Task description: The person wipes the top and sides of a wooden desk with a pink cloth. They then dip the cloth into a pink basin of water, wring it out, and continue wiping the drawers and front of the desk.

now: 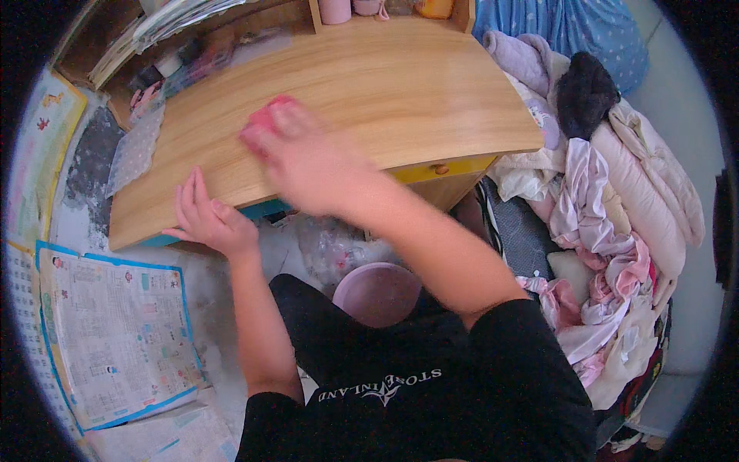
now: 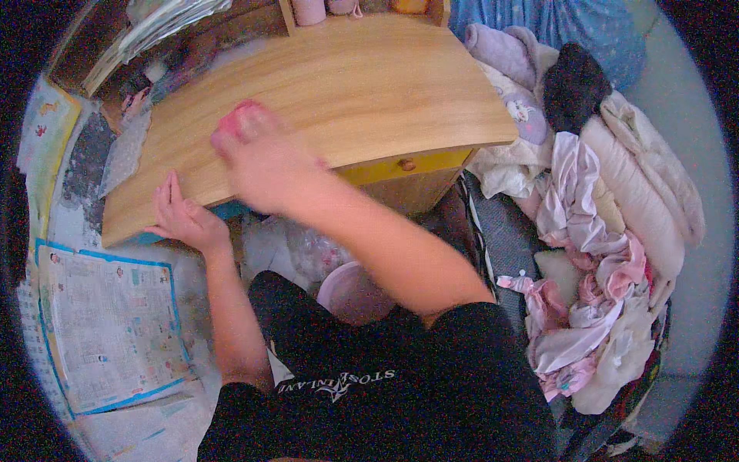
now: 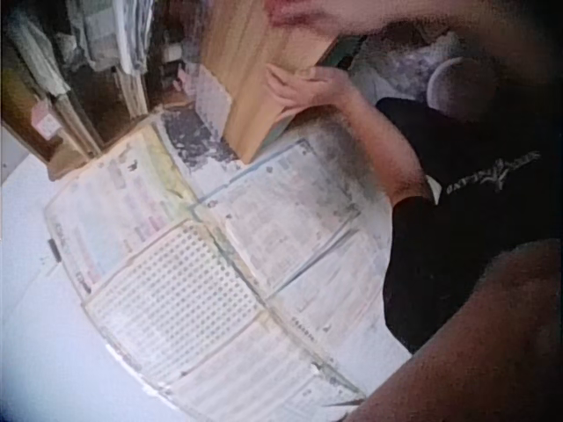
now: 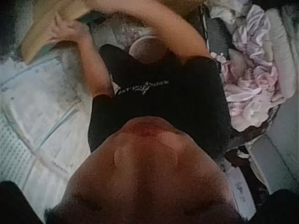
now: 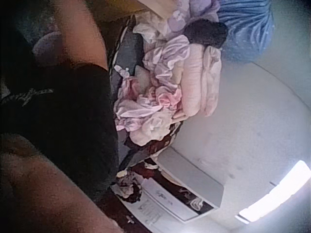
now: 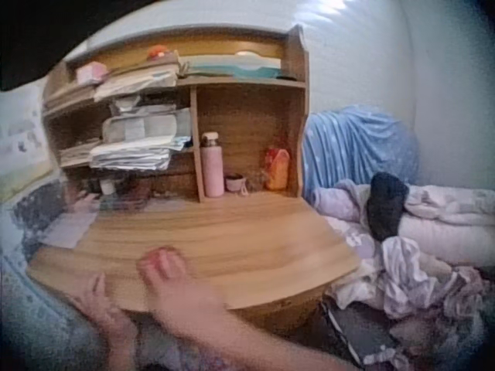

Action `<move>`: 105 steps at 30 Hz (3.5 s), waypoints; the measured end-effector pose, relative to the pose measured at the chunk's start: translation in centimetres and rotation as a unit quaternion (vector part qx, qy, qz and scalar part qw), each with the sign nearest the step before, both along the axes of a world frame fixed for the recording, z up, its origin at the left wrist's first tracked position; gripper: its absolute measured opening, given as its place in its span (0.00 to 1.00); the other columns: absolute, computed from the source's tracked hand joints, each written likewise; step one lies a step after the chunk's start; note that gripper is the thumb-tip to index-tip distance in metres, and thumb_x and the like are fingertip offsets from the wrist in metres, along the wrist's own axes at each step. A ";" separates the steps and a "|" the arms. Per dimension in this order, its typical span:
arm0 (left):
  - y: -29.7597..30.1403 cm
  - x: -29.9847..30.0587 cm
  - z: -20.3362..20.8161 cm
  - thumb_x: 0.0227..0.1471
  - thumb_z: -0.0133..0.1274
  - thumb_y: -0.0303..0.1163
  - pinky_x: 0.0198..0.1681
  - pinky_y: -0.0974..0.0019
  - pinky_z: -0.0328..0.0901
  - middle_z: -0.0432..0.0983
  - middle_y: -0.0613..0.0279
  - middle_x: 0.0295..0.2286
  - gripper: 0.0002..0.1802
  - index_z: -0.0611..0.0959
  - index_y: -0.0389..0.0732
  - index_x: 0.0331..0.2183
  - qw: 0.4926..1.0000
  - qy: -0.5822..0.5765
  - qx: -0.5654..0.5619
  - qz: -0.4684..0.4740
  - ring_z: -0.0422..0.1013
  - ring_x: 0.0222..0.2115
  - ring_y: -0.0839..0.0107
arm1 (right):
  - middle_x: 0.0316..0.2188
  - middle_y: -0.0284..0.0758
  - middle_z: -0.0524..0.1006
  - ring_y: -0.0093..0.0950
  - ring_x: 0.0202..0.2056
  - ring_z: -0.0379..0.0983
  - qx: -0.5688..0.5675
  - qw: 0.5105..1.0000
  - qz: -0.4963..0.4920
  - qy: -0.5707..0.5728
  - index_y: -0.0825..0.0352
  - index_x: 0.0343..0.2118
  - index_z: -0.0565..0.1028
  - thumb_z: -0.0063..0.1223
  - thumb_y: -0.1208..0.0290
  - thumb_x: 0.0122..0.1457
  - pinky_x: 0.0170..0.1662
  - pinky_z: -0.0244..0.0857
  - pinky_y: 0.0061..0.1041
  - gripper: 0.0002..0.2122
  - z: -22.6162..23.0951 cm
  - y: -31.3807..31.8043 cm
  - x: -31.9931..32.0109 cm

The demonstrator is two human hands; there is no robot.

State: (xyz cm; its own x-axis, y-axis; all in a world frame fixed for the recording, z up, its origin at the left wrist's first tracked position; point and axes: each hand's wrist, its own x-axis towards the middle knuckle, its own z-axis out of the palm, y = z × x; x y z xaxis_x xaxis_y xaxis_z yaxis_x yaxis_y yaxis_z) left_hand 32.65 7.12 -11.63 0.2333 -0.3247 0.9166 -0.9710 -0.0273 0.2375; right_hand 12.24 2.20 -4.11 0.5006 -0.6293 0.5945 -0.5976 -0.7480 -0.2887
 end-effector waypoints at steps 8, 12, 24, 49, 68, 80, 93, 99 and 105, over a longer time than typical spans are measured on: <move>0.8 -0.5 0.3 0.59 0.40 0.38 0.70 0.30 0.20 0.76 0.63 0.56 0.29 0.83 0.45 0.57 1.000 0.024 0.007 -0.011 0.65 0.63 0.57 | 0.61 0.48 0.72 0.46 0.64 0.67 0.009 0.985 -0.172 0.019 0.61 0.61 0.75 0.48 0.66 0.64 0.69 0.58 0.39 0.22 1.1 -4.1 -26.1; 1.0 -1.1 0.6 0.59 0.41 0.38 0.70 0.29 0.20 0.74 0.63 0.59 0.29 0.82 0.46 0.59 0.999 0.038 0.031 -0.023 0.63 0.64 0.56 | 0.61 0.50 0.72 0.50 0.63 0.66 -0.038 0.918 -0.369 0.141 0.63 0.66 0.69 0.46 0.64 0.65 0.69 0.58 0.43 0.26 -1.1 -5.6 -27.8; 4.1 0.9 -0.3 0.70 0.34 0.43 0.72 0.36 0.31 0.61 0.52 0.68 0.31 0.70 0.40 0.67 0.995 0.080 0.034 -0.057 0.52 0.70 0.50 | 0.58 0.57 0.74 0.51 0.63 0.68 -0.061 0.996 0.022 0.057 0.70 0.59 0.72 0.41 0.62 0.66 0.69 0.57 0.48 0.23 0.2 0.1 7.5; 6.8 5.2 -5.5 0.52 0.53 0.22 0.72 0.42 0.45 0.43 0.33 0.71 0.48 0.54 0.32 0.71 0.973 0.170 0.112 -0.111 0.45 0.71 0.35 | 0.58 0.51 0.74 0.50 0.65 0.64 -0.059 0.989 0.126 0.048 0.66 0.60 0.72 0.47 0.65 0.67 0.71 0.55 0.44 0.20 1.2 2.5 17.8; 7.3 10.1 -6.5 0.51 0.49 0.20 0.69 0.48 0.54 0.50 0.39 0.70 0.41 0.62 0.31 0.67 0.962 0.267 0.045 -0.031 0.55 0.68 0.41 | 0.73 0.45 0.59 0.46 0.75 0.48 0.034 0.951 0.209 0.225 0.62 0.72 0.60 0.43 0.68 0.71 0.76 0.42 0.42 0.27 5.4 -0.3 6.5; 8.9 12.4 -4.9 0.49 0.55 0.21 0.49 0.52 0.74 0.58 0.45 0.67 0.40 0.68 0.37 0.65 0.949 0.298 0.089 -0.058 0.74 0.53 0.46 | 0.73 0.48 0.58 0.45 0.75 0.47 -0.012 0.900 0.410 0.149 0.62 0.72 0.60 0.42 0.65 0.73 0.76 0.42 0.40 0.26 2.3 -0.1 30.1; 10.1 12.7 -4.6 0.48 0.56 0.22 0.49 0.52 0.75 0.53 0.45 0.69 0.41 0.68 0.37 0.66 0.943 0.300 0.109 -0.096 0.72 0.56 0.44 | 0.62 0.54 0.70 0.53 0.64 0.64 -0.103 0.936 0.330 0.070 0.70 0.64 0.68 0.42 0.65 0.67 0.70 0.55 0.47 0.24 0.9 0.6 37.1; 9.6 12.4 -4.4 0.48 0.56 0.22 0.57 0.50 0.69 0.55 0.43 0.67 0.40 0.69 0.37 0.65 0.934 0.321 0.125 -0.095 0.67 0.60 0.41 | 0.67 0.55 0.65 0.53 0.69 0.57 -0.063 0.934 0.315 0.159 0.67 0.68 0.65 0.42 0.64 0.70 0.73 0.50 0.44 0.25 2.5 1.7 35.9; 8.8 12.7 -5.2 0.50 0.55 0.22 0.67 0.49 0.59 0.55 0.40 0.67 0.37 0.70 0.34 0.62 0.945 0.297 0.108 -0.082 0.58 0.65 0.40 | 0.66 0.53 0.67 0.50 0.69 0.60 -0.038 0.917 0.382 0.113 0.66 0.68 0.66 0.43 0.62 0.68 0.72 0.52 0.45 0.26 1.6 0.7 27.6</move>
State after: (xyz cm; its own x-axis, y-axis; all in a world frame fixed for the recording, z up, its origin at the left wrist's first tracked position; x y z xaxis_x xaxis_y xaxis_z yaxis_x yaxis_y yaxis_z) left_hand 45.31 15.97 -16.82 0.6169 -0.5652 0.5478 -0.6630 0.0020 0.7487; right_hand 39.80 2.86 -2.54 0.8933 -0.0053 0.4494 0.0702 -0.9860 -0.1513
